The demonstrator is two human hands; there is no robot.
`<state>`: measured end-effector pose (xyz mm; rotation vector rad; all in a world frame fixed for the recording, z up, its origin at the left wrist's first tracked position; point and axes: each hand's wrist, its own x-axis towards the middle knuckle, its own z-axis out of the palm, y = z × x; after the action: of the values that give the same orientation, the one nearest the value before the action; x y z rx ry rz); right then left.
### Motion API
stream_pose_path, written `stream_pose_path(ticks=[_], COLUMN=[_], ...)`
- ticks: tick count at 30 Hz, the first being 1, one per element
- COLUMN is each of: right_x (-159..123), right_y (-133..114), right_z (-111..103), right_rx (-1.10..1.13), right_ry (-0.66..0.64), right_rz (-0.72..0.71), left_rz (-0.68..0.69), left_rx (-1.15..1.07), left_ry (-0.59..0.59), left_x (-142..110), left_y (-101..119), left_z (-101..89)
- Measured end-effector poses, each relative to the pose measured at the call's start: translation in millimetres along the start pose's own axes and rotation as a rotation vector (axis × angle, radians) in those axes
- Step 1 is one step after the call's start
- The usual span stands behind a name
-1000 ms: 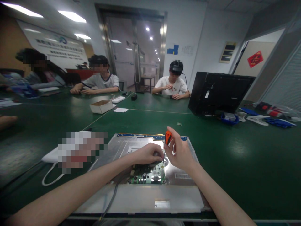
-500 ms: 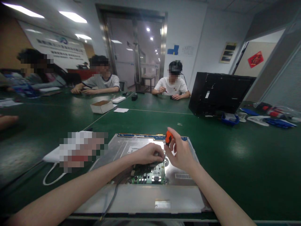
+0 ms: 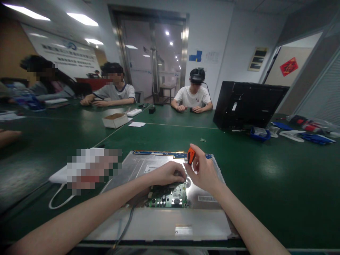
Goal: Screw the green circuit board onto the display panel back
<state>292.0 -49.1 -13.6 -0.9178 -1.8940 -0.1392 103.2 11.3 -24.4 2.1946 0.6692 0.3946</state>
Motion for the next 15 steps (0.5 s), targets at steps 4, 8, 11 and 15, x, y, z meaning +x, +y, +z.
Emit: stream_pose_path(ticks=[4, 8, 11, 15], right_x=[-0.2, 1.0, 1.5, 0.5], right_y=[-0.2, -2.3, -3.7, -2.5], right_z=[-1.0, -2.6, -2.3, -0.4], right_rx=[0.015, 0.042, 0.028, 0.013], right_ry=[-0.009, -0.032, -0.012, 0.021], right_rz=[0.003, -0.019, -0.016, -0.004], left_rz=[-0.004, -0.012, -0.018, -0.02], left_rx=[-0.005, 0.003, 0.004, 0.004], left_ry=[0.0, -0.006, -0.004, -0.001], left_x=[0.9, 1.8, 1.2, 0.0], left_y=[-0.8, 1.0, 2.4, 2.9], left_z=[0.3, -0.1, -0.2, 0.0])
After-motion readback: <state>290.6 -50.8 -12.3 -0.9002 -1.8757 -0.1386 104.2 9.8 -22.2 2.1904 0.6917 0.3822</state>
